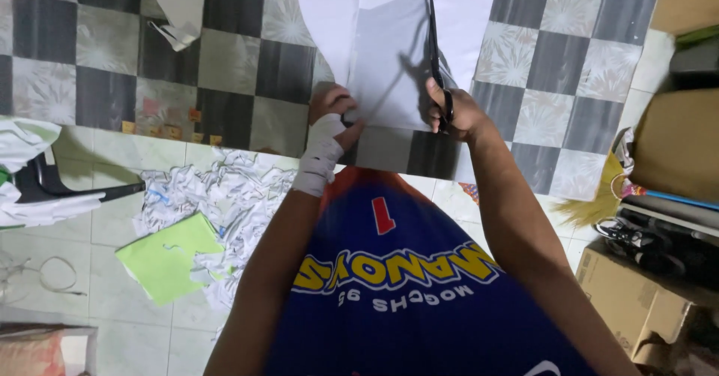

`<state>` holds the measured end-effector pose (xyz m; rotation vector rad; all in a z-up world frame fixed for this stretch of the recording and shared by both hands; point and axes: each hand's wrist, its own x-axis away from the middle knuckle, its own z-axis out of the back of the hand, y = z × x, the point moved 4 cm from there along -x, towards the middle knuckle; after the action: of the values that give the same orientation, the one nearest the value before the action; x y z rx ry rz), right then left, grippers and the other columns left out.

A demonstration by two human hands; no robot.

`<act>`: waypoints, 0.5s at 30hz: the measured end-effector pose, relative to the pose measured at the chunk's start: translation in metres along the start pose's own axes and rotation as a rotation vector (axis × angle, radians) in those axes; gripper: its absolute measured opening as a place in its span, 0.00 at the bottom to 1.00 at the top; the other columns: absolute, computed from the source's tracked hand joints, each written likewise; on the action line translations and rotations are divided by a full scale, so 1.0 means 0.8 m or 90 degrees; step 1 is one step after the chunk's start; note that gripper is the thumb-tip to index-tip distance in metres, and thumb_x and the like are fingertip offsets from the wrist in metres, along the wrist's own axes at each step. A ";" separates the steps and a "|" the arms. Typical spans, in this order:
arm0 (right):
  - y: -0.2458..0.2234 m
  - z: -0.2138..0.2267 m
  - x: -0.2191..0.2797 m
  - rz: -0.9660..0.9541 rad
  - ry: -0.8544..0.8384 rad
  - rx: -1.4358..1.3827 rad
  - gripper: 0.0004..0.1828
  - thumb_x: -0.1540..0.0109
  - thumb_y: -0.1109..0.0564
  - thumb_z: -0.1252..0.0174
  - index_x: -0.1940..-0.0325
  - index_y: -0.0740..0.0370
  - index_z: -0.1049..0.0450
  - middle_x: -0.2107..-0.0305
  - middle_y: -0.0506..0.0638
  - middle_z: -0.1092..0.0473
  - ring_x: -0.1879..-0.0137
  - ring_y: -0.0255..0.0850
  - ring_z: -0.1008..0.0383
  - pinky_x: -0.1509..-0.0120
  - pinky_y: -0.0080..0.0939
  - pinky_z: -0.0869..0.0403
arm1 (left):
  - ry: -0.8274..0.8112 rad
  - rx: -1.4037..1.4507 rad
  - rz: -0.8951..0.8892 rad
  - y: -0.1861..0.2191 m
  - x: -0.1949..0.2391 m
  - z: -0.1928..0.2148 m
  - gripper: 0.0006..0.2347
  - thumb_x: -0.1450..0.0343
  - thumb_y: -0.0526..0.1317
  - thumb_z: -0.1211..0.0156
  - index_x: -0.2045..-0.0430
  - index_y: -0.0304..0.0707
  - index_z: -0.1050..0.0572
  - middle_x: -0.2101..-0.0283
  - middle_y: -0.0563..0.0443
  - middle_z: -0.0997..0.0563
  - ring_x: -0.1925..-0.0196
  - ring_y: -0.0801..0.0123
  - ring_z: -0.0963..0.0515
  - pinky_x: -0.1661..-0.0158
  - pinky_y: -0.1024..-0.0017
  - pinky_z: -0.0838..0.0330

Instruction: The person is cutting out garment pieces from white fabric using scissors on a checkered work table.

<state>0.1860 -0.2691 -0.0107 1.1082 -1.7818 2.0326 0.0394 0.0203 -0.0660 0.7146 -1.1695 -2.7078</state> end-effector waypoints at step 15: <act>-0.022 -0.010 -0.044 -0.034 0.060 0.005 0.36 0.31 0.31 0.19 0.60 0.62 0.31 0.79 0.48 0.38 0.78 0.38 0.30 0.72 0.39 0.22 | 0.040 -0.040 -0.015 0.019 -0.002 -0.002 0.11 0.41 0.51 0.23 0.70 0.58 0.17 0.51 0.64 0.17 0.40 0.61 0.17 0.39 0.62 0.24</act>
<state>0.2181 -0.2468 -0.0207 1.0335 -1.6818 2.0275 0.0405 0.0087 -0.0556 0.8024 -1.0641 -2.7070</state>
